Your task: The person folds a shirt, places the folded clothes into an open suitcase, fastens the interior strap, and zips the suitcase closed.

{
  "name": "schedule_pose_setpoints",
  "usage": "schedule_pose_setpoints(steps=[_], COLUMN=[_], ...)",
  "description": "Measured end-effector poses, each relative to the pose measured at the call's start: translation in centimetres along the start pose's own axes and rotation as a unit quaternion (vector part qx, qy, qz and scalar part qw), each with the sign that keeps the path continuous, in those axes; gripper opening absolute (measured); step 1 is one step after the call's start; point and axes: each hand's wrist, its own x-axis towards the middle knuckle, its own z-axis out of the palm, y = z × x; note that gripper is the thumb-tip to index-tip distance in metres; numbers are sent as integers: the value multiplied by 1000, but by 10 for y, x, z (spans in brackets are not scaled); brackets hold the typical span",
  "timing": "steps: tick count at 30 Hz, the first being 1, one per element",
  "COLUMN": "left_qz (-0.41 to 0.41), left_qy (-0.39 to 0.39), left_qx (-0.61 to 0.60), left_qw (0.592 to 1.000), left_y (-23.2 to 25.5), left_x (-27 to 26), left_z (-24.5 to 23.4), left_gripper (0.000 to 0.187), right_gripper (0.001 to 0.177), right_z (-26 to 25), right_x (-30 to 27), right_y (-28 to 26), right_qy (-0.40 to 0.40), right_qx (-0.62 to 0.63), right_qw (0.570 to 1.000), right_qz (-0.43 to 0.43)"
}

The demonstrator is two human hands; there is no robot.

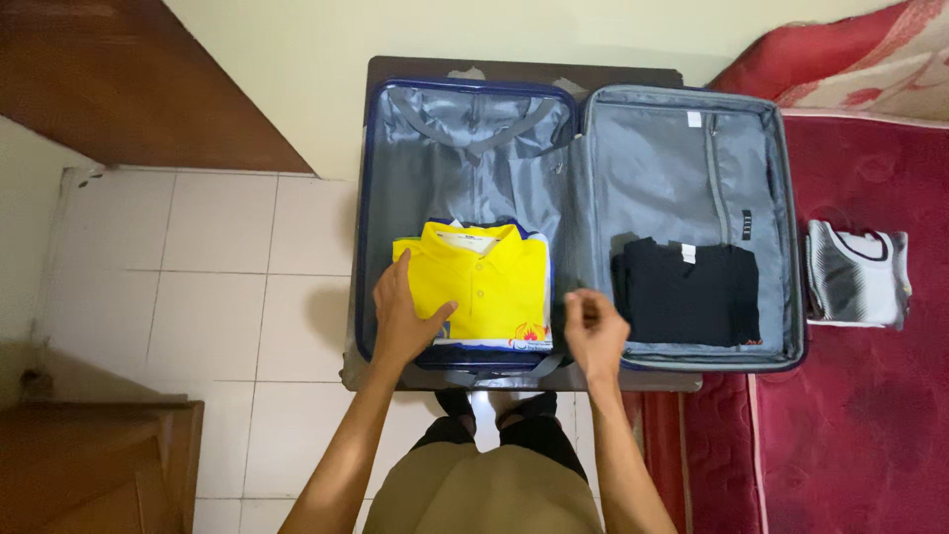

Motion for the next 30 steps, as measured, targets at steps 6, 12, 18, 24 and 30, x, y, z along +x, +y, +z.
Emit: schedule_pose_setpoints(steps=[6, 12, 18, 24, 30], left_qz=[54, 33, 5, 25, -23], left_qy=[79, -70, -200, -185, -111], left_qx=[-67, -232, -264, -149, -21], left_qw=[993, 970, 943, 971, 993], left_y=[43, 94, 154, 201, 230], left_x=[4, 4, -3, -9, -5], left_z=[24, 84, 154, 218, 248], left_gripper=[73, 38, 40, 72, 97], right_gripper=[11, 15, 35, 54, 44], right_z=[-53, -121, -182, -202, -208], right_x=[19, 46, 74, 102, 124], right_y=[41, 82, 141, 198, 202], right_qy=[178, 266, 250, 95, -23], right_qx=[65, -70, -182, 85, 107], right_qw=[982, 962, 950, 986, 985], right_qz=[-5, -3, 42, 109, 136])
